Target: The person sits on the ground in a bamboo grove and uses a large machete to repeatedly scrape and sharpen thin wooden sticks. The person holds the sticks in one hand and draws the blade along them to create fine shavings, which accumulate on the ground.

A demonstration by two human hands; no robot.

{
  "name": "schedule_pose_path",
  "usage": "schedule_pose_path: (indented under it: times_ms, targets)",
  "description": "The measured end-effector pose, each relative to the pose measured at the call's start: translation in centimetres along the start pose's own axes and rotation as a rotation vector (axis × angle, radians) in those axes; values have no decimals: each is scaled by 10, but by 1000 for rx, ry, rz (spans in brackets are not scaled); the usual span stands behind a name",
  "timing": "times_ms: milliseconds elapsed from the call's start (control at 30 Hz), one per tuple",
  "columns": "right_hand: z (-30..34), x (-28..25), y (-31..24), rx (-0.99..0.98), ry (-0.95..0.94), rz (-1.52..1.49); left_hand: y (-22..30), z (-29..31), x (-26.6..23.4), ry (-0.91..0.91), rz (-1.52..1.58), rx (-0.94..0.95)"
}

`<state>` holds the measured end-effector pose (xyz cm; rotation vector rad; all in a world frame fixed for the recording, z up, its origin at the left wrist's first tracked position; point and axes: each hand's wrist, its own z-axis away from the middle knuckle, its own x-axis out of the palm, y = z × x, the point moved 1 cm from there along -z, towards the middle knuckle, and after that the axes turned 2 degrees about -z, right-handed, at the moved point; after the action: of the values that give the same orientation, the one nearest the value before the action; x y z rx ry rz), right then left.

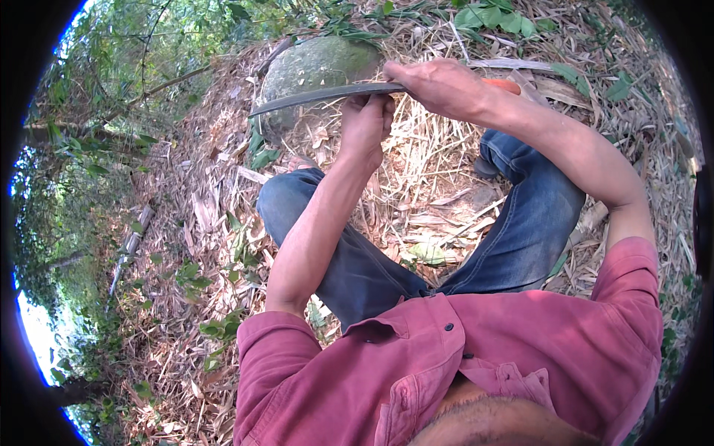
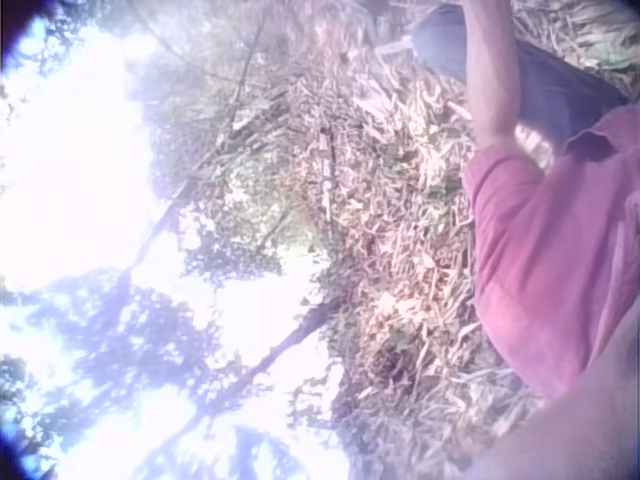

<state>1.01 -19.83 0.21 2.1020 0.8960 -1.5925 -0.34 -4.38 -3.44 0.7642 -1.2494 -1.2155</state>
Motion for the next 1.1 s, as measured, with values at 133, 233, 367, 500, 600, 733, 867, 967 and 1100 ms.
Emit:
schedule_pose_path:
  times_ms: [133,233,367,500,600,733,867,967,1100]
  targets:
    - [0,0,-5,25,-16,-29,-5,-2,-2,-21,48,7]
    - [0,0,-7,17,-2,-40,-6,-2,-3,-23,71,9]
    - [0,2,-5,32,-8,-29,-6,-2,-2,-21,88,15]
    - [-1,3,-6,36,-29,-23,-6,-2,-5,-31,56,21]
    - [0,2,-6,22,16,-58,-3,1,-4,-47,49,42]
    - [1,-5,-9,29,23,-89,-3,-2,-5,-30,50,75]
    - [5,-1,-2,-28,89,-75,-5,-2,-3,-57,21,83]
    - [7,-8,-5,15,28,-81,-6,-3,1,-28,-26,70]
    - [9,-6,3,-20,50,-69,-7,-2,7,-2,-103,103]
